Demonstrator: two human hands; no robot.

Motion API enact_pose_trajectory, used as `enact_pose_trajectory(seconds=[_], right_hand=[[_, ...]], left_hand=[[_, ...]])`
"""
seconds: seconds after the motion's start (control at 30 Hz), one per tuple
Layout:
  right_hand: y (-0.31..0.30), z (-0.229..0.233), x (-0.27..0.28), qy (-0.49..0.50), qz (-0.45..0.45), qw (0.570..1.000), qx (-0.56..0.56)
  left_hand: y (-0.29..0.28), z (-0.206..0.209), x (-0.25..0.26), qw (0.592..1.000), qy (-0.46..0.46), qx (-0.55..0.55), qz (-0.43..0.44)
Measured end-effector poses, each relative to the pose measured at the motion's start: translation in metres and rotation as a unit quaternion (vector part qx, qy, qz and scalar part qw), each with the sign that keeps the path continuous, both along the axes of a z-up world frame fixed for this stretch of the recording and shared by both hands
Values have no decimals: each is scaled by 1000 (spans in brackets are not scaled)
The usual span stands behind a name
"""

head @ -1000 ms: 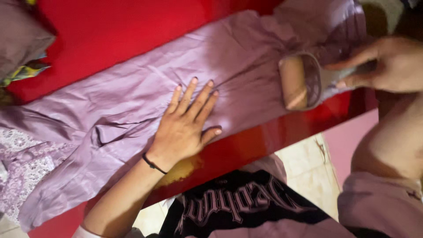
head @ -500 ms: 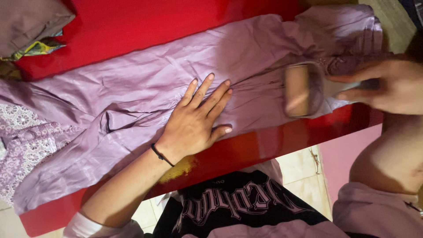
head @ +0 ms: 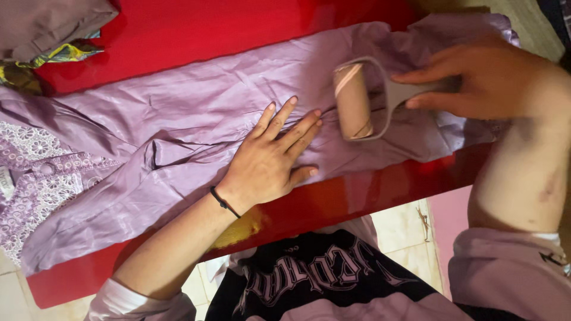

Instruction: The person uses a lint roller to roll over a light purple garment laid on a red table. They repeatedly smooth and reposition the fabric, then roll different sections including the sleeves and body. The garment is folded at the end.

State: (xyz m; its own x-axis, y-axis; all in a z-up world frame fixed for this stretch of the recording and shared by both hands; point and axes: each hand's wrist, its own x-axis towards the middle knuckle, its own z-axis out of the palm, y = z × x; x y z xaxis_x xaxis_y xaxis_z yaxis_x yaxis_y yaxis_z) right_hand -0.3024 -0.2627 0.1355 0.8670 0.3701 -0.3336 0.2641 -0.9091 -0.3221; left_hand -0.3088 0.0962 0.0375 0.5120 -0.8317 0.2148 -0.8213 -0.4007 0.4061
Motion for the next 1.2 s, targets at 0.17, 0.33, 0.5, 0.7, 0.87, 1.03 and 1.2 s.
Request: enact_pose_trajectory(seconds=[0.17, 0.33, 0.5, 0.7, 0.87, 1.03, 1.2], right_hand=[[-24, -10, 4, 46, -9, 999, 1], [3, -5, 6, 147, -113, 966, -182], [7, -25, 14, 65, -40, 997, 21], [-12, -21, 9, -70, 62, 990, 103], [16, -36, 21, 29, 24, 998, -42], [50, -45, 42, 93, 41, 993, -65], [92, -30, 42, 45, 43, 983, -175]], left_hand=[[0, -2, 1, 1000, -9, 6, 4], [1, -5, 2, 1000, -14, 1, 5], [2, -1, 2, 1000, -17, -9, 1], [13, 16, 5, 998, -51, 21, 16], [116, 57, 0, 987, -60, 49, 143], [204, 66, -23, 955, -4, 81, 285], [219, 26, -30, 956, -37, 64, 284]])
